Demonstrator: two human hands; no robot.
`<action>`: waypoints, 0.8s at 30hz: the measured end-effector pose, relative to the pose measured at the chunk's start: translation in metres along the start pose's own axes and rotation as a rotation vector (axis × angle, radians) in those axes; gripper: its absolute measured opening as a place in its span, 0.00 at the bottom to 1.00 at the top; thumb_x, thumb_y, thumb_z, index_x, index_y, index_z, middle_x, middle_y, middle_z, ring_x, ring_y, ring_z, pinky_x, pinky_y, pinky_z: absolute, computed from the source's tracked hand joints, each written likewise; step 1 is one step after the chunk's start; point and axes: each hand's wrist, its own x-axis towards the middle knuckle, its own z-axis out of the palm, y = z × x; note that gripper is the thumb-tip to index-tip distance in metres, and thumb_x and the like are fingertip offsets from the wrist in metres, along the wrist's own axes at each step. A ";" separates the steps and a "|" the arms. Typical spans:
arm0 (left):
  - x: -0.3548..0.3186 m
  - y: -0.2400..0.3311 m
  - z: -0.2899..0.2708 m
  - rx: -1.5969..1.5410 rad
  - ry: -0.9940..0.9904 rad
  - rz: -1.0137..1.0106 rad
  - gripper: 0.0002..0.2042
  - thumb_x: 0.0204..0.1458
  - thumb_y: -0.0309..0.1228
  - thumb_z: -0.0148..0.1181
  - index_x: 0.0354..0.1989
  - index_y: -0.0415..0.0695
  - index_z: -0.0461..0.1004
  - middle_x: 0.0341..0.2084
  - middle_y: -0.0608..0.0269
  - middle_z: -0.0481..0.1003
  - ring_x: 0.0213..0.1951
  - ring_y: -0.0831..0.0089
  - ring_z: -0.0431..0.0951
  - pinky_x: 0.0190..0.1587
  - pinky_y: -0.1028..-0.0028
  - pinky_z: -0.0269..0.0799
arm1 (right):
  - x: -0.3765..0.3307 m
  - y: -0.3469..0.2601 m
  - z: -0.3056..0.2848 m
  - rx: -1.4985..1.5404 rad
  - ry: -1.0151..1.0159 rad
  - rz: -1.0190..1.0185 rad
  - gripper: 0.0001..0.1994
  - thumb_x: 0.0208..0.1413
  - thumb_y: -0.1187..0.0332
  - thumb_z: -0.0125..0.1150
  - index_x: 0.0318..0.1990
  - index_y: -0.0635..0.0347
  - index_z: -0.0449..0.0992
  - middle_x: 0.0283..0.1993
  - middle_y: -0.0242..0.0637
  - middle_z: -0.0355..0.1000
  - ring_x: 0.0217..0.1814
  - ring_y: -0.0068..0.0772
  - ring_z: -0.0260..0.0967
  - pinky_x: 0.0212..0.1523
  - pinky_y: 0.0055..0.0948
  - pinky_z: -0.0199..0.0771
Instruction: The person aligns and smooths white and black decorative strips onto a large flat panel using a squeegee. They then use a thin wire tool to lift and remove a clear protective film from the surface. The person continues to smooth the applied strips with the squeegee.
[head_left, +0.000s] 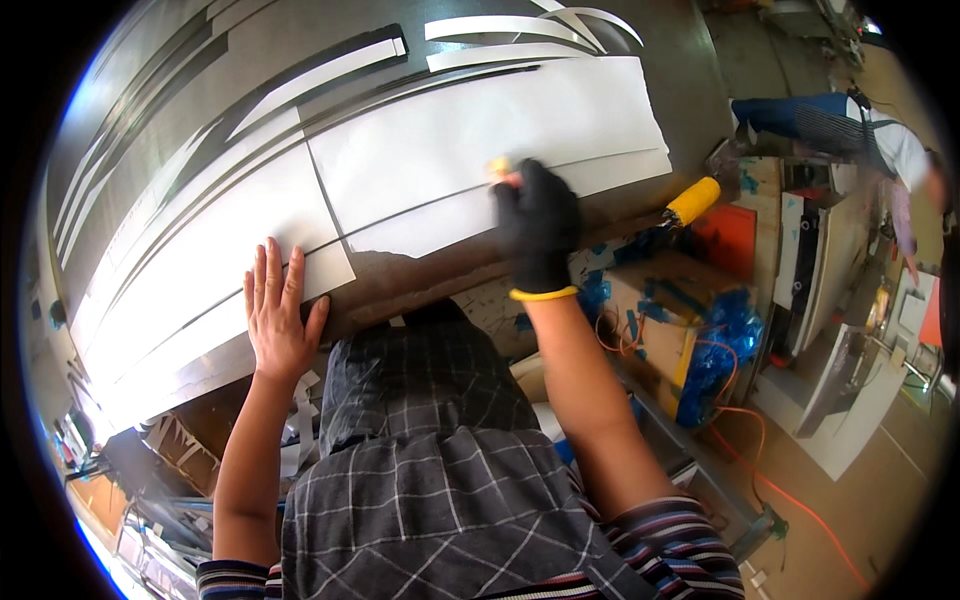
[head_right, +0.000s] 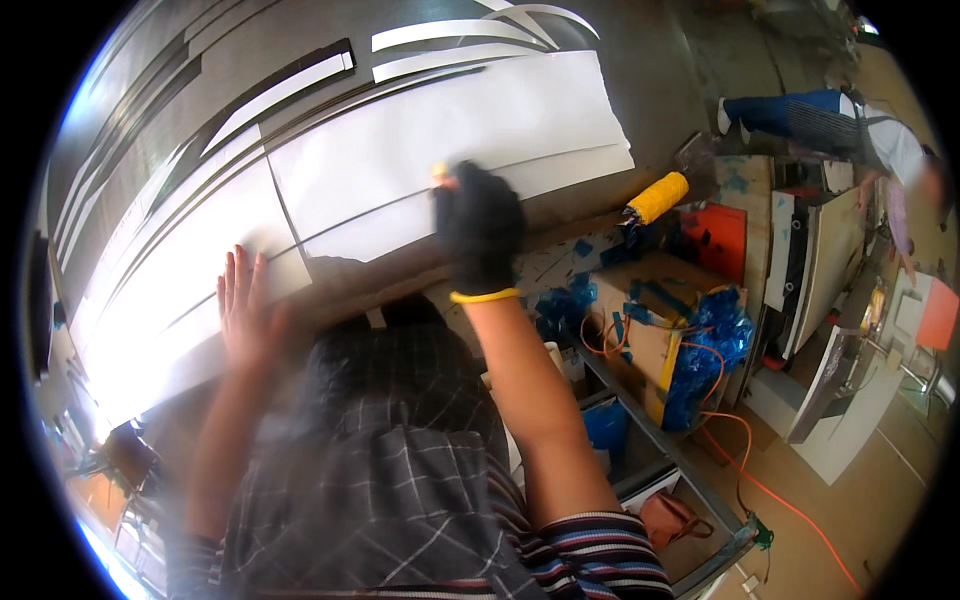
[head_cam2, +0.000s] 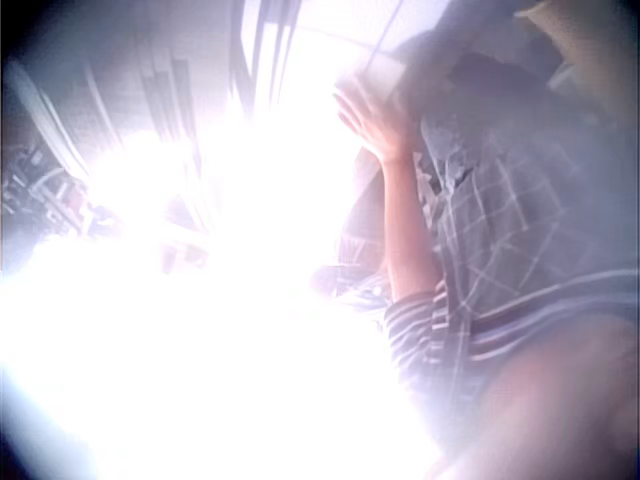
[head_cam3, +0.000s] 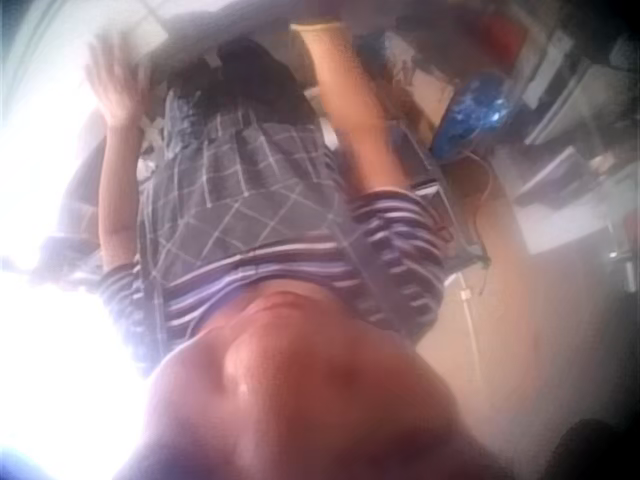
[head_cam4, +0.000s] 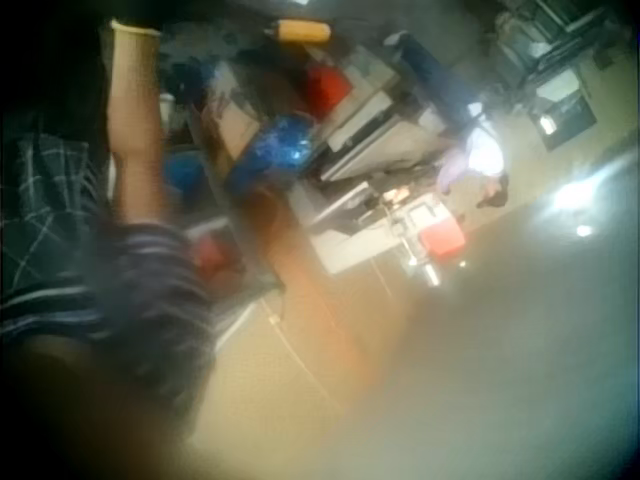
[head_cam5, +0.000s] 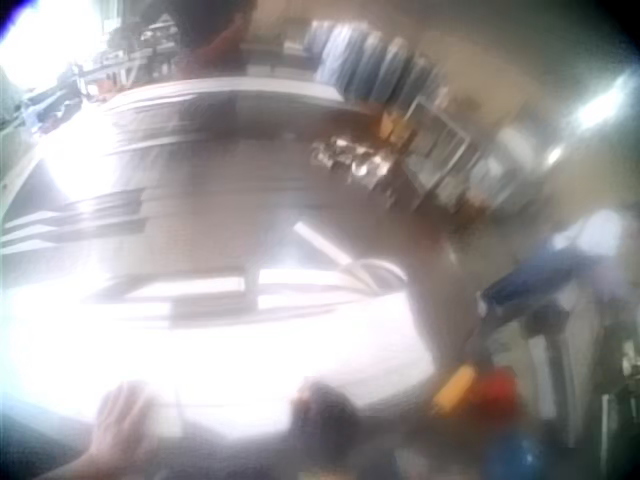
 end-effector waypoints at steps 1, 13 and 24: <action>0.000 0.001 0.000 0.001 0.002 0.003 0.33 0.53 0.39 0.56 0.68 0.49 0.55 0.69 0.48 0.48 0.71 0.51 0.45 0.69 0.52 0.40 | -0.001 0.001 0.000 -0.026 -0.027 0.014 0.09 0.54 0.62 0.59 0.28 0.55 0.71 0.24 0.40 0.71 0.27 0.42 0.70 0.29 0.38 0.70; 0.000 0.002 0.000 -0.018 0.015 0.003 0.31 0.54 0.37 0.56 0.67 0.49 0.56 0.69 0.49 0.49 0.71 0.52 0.45 0.69 0.53 0.40 | 0.008 0.016 -0.004 -0.119 -0.009 0.119 0.11 0.53 0.62 0.60 0.27 0.57 0.69 0.25 0.41 0.70 0.30 0.47 0.71 0.31 0.40 0.70; -0.002 0.010 0.000 -0.020 0.018 -0.013 0.30 0.54 0.36 0.55 0.67 0.50 0.57 0.69 0.49 0.50 0.70 0.52 0.46 0.69 0.53 0.40 | 0.011 0.041 -0.008 -0.158 0.086 0.096 0.10 0.53 0.64 0.60 0.25 0.56 0.69 0.25 0.40 0.72 0.31 0.43 0.72 0.31 0.39 0.71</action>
